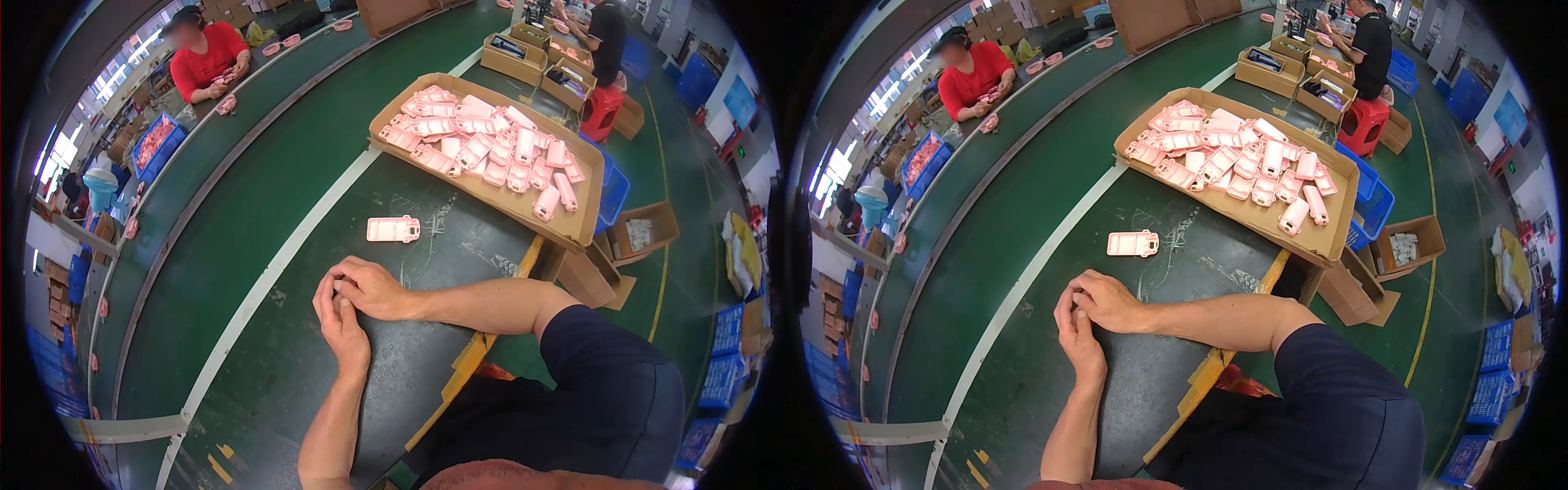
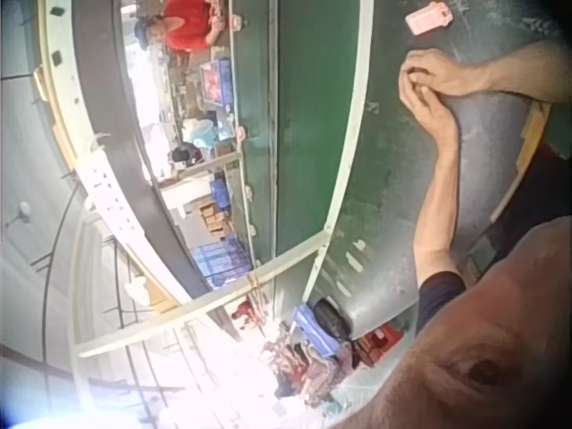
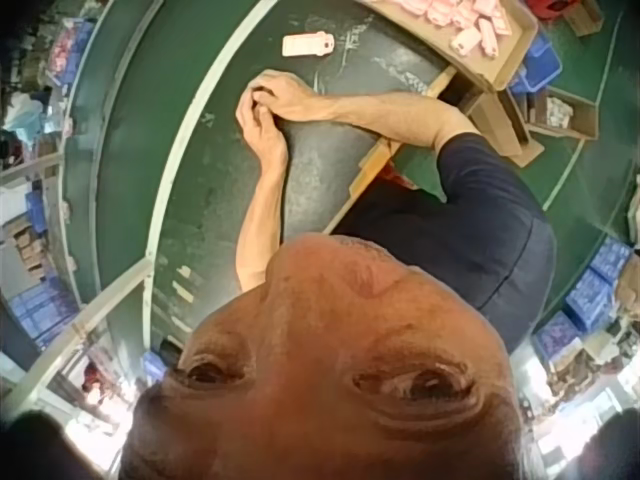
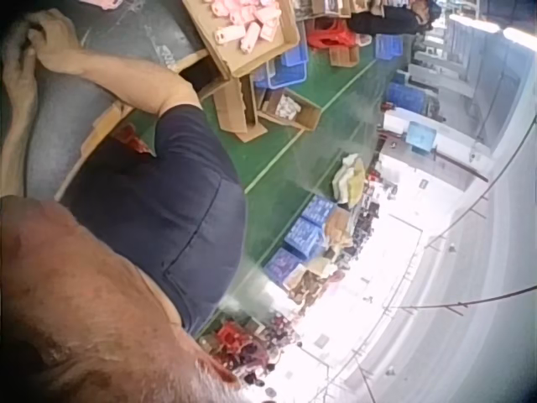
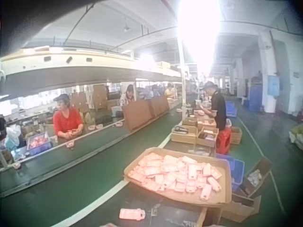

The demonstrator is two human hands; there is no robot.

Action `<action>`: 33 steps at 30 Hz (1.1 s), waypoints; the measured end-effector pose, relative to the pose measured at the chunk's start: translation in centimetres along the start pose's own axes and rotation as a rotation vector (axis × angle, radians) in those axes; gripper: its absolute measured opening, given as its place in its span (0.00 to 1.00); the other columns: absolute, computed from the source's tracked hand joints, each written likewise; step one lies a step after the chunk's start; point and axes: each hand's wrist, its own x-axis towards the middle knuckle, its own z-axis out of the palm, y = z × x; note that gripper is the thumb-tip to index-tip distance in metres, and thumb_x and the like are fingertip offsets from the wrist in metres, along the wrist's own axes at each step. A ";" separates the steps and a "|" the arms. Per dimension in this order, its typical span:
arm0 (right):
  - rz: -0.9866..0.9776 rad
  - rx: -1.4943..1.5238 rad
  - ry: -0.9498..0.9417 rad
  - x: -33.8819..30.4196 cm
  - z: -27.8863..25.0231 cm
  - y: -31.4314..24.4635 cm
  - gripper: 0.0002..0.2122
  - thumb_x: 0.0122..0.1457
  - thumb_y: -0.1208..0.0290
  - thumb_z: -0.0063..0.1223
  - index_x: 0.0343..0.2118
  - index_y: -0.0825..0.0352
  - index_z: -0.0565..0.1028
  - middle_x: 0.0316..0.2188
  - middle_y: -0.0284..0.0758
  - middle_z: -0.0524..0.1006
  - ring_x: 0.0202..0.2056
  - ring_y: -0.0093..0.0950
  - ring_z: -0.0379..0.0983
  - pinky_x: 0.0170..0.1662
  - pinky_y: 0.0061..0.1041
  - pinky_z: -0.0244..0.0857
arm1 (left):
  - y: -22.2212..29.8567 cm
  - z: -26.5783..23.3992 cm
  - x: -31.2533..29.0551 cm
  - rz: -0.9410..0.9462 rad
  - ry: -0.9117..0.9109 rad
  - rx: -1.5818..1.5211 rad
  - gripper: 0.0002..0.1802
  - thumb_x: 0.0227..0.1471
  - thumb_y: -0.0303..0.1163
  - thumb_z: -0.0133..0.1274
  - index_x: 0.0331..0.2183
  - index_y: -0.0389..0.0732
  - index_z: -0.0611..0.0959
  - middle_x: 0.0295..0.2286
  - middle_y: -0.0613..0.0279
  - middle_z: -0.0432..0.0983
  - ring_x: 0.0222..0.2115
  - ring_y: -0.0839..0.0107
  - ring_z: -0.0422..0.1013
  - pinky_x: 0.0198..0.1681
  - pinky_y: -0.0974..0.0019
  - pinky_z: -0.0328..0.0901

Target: The person assembles handheld fans on a production line by fitting the circuit board and battery into the handle casing halves, snapping the casing covers together by hand, and placing the assembled fans onto the conveyor belt.

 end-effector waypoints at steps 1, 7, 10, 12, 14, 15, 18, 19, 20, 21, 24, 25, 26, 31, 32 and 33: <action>0.001 -0.004 0.001 0.0 0.0 0.0 0.12 0.63 0.74 0.49 0.47 0.72 0.74 0.43 0.46 0.75 0.41 0.43 0.77 0.46 0.36 0.72 | 0.0 0.0 0.0 0.000 -0.004 0.010 0.22 0.64 0.25 0.43 0.59 0.36 0.74 0.57 0.57 0.66 0.57 0.65 0.66 0.61 0.64 0.60; 0.009 0.002 0.004 -0.1 0.3 0.3 0.12 0.62 0.74 0.50 0.47 0.72 0.74 0.43 0.46 0.75 0.41 0.43 0.77 0.45 0.36 0.72 | 0.2 -0.1 -0.1 0.004 0.005 0.015 0.22 0.64 0.26 0.44 0.59 0.37 0.74 0.57 0.56 0.67 0.56 0.65 0.67 0.60 0.64 0.61; 0.009 -0.005 0.006 -0.2 0.1 0.2 0.12 0.62 0.74 0.50 0.47 0.72 0.74 0.43 0.46 0.75 0.41 0.43 0.77 0.45 0.36 0.72 | 0.4 0.1 -0.2 0.004 0.001 0.020 0.22 0.64 0.26 0.44 0.59 0.37 0.74 0.56 0.56 0.67 0.56 0.65 0.67 0.60 0.63 0.61; 0.006 -0.005 0.007 -0.3 -0.2 0.3 0.12 0.62 0.74 0.50 0.47 0.72 0.74 0.43 0.46 0.75 0.41 0.43 0.77 0.45 0.36 0.72 | 0.5 0.3 -0.2 0.008 -0.002 0.020 0.22 0.64 0.26 0.44 0.59 0.37 0.74 0.56 0.56 0.67 0.56 0.65 0.67 0.60 0.63 0.61; 0.001 -0.002 0.005 -0.3 -0.4 0.2 0.12 0.62 0.74 0.50 0.47 0.71 0.74 0.43 0.46 0.75 0.41 0.43 0.77 0.45 0.36 0.72 | 0.5 0.5 -0.1 0.011 -0.002 0.022 0.22 0.64 0.26 0.44 0.59 0.37 0.74 0.57 0.56 0.67 0.56 0.65 0.67 0.60 0.63 0.61; 0.000 -0.004 0.006 -0.2 -0.4 0.1 0.12 0.62 0.74 0.50 0.47 0.71 0.75 0.43 0.46 0.75 0.41 0.43 0.77 0.45 0.36 0.72 | 0.3 0.5 -0.1 0.003 0.001 0.001 0.22 0.64 0.26 0.44 0.59 0.37 0.74 0.57 0.56 0.67 0.56 0.65 0.67 0.60 0.63 0.61; -0.034 0.016 0.006 0.1 0.2 0.1 0.12 0.62 0.74 0.50 0.46 0.71 0.75 0.42 0.46 0.76 0.41 0.45 0.76 0.45 0.36 0.72 | 0.7 0.0 -0.1 -0.015 0.019 0.035 0.22 0.64 0.27 0.44 0.58 0.37 0.74 0.57 0.55 0.67 0.56 0.64 0.66 0.61 0.62 0.60; -0.051 -0.004 0.015 0.2 0.4 0.2 0.11 0.62 0.74 0.51 0.45 0.70 0.76 0.41 0.46 0.76 0.42 0.46 0.76 0.45 0.37 0.71 | 0.4 -0.1 0.0 0.009 0.031 0.044 0.22 0.64 0.28 0.44 0.58 0.37 0.74 0.56 0.54 0.67 0.57 0.63 0.66 0.61 0.61 0.60; -0.046 0.002 0.015 0.3 0.8 0.0 0.10 0.62 0.73 0.51 0.45 0.69 0.77 0.40 0.45 0.77 0.42 0.45 0.76 0.46 0.36 0.71 | -0.4 -0.7 0.0 0.069 0.041 0.075 0.21 0.64 0.29 0.44 0.57 0.36 0.75 0.56 0.53 0.68 0.57 0.61 0.66 0.61 0.61 0.60; -0.010 0.001 0.004 0.3 0.8 0.4 0.10 0.62 0.73 0.52 0.44 0.68 0.77 0.40 0.45 0.77 0.42 0.43 0.76 0.47 0.36 0.71 | -0.7 -0.4 -0.1 0.073 0.045 0.091 0.21 0.64 0.29 0.45 0.57 0.36 0.75 0.55 0.52 0.69 0.57 0.61 0.65 0.61 0.60 0.60; 0.012 -0.019 0.011 0.0 0.0 -0.2 0.09 0.60 0.74 0.53 0.43 0.67 0.78 0.39 0.44 0.79 0.42 0.41 0.77 0.45 0.35 0.71 | -1.7 0.2 0.2 0.169 0.040 0.162 0.22 0.62 0.28 0.46 0.57 0.37 0.74 0.54 0.49 0.69 0.57 0.53 0.65 0.62 0.58 0.59; -0.002 -0.015 -0.019 0.1 -0.1 0.0 0.09 0.62 0.73 0.52 0.43 0.68 0.78 0.40 0.43 0.79 0.43 0.39 0.77 0.47 0.34 0.71 | -2.5 0.3 0.0 0.202 0.038 0.125 0.22 0.61 0.27 0.46 0.56 0.37 0.74 0.54 0.48 0.69 0.57 0.52 0.65 0.62 0.57 0.59; 0.039 0.027 -0.030 -0.1 -0.1 -0.5 0.09 0.65 0.71 0.51 0.44 0.69 0.77 0.41 0.42 0.79 0.44 0.36 0.77 0.49 0.32 0.70 | -1.9 0.6 0.1 0.165 0.077 0.094 0.21 0.61 0.28 0.46 0.56 0.36 0.73 0.54 0.47 0.68 0.57 0.50 0.64 0.63 0.56 0.59; 0.139 0.093 -0.102 -0.1 0.0 0.9 0.11 0.70 0.70 0.48 0.48 0.71 0.77 0.43 0.35 0.79 0.44 0.24 0.74 0.49 0.24 0.68 | -1.0 0.3 -0.3 0.109 0.080 -0.131 0.23 0.61 0.21 0.42 0.58 0.31 0.69 0.57 0.45 0.62 0.58 0.50 0.62 0.61 0.59 0.61; 0.142 0.105 -0.107 0.0 0.1 0.5 0.11 0.70 0.71 0.48 0.48 0.71 0.77 0.43 0.34 0.79 0.44 0.24 0.74 0.49 0.24 0.68 | -1.5 0.6 -0.4 0.127 0.105 -0.117 0.23 0.61 0.20 0.41 0.58 0.31 0.69 0.57 0.45 0.61 0.58 0.50 0.62 0.61 0.59 0.61; 0.163 0.145 -0.119 -0.1 0.0 0.7 0.11 0.70 0.71 0.48 0.49 0.71 0.76 0.44 0.34 0.78 0.45 0.23 0.74 0.50 0.23 0.68 | -1.3 0.5 -0.6 0.089 0.082 -0.153 0.23 0.60 0.20 0.41 0.58 0.32 0.69 0.57 0.45 0.61 0.58 0.50 0.63 0.61 0.60 0.61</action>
